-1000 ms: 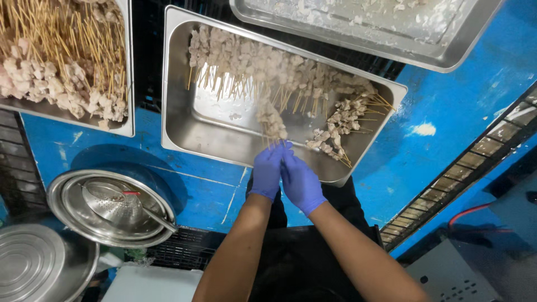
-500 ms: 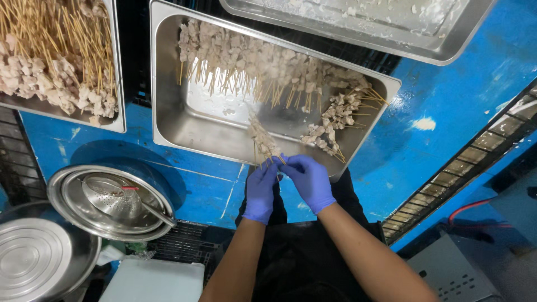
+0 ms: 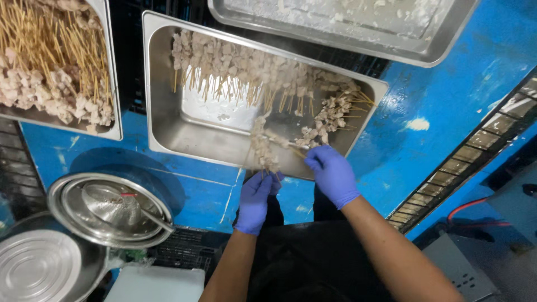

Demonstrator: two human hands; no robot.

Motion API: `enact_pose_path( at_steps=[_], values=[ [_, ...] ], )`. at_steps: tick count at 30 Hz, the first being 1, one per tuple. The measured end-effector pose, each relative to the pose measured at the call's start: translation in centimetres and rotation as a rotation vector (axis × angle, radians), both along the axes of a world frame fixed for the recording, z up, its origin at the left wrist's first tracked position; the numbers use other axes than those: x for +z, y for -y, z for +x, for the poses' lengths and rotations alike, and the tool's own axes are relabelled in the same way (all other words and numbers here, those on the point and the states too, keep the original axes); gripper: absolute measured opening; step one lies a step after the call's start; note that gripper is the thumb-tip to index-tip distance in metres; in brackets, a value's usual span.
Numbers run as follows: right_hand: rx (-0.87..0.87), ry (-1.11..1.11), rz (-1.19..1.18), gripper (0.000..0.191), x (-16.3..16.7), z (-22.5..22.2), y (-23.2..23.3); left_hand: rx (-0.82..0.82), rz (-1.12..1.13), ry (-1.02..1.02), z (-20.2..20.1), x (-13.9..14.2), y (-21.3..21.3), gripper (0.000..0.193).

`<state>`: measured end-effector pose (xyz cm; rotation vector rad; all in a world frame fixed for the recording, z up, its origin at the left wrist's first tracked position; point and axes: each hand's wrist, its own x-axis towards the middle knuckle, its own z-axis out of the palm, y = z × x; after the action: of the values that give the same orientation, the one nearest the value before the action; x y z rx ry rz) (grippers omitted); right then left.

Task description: The person threads pieces of raw meat onto thin bamboo skewers by hand, pressing the meat down the stick, and places the finished skewers into a stainless steel tray alongside other completed skewers. They repeat this continuously, taking meat from a tray and arranging finished skewers in rows.

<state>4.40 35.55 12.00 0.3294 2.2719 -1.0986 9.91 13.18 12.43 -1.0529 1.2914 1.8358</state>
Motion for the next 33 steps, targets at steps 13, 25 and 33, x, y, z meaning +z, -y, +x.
enact_pose_path(
  at_steps=[13, 25, 33],
  values=[
    [-0.822, 0.296, -0.221, 0.016, -11.2, -3.5, -0.1, -0.066, -0.045, -0.019, -1.9, -3.2, -1.9, 0.025],
    [-0.902, 0.538, -0.567, 0.027, -5.3, 2.7, 1.2, -0.233, 0.014, -0.045, -5.1, -4.0, -5.6, 0.022],
    [-0.725, 0.363, -0.374, 0.025, -6.0, 2.5, -1.0, -0.204, 0.15, 0.032, -6.9, -3.9, -6.0, 0.024]
  ],
)
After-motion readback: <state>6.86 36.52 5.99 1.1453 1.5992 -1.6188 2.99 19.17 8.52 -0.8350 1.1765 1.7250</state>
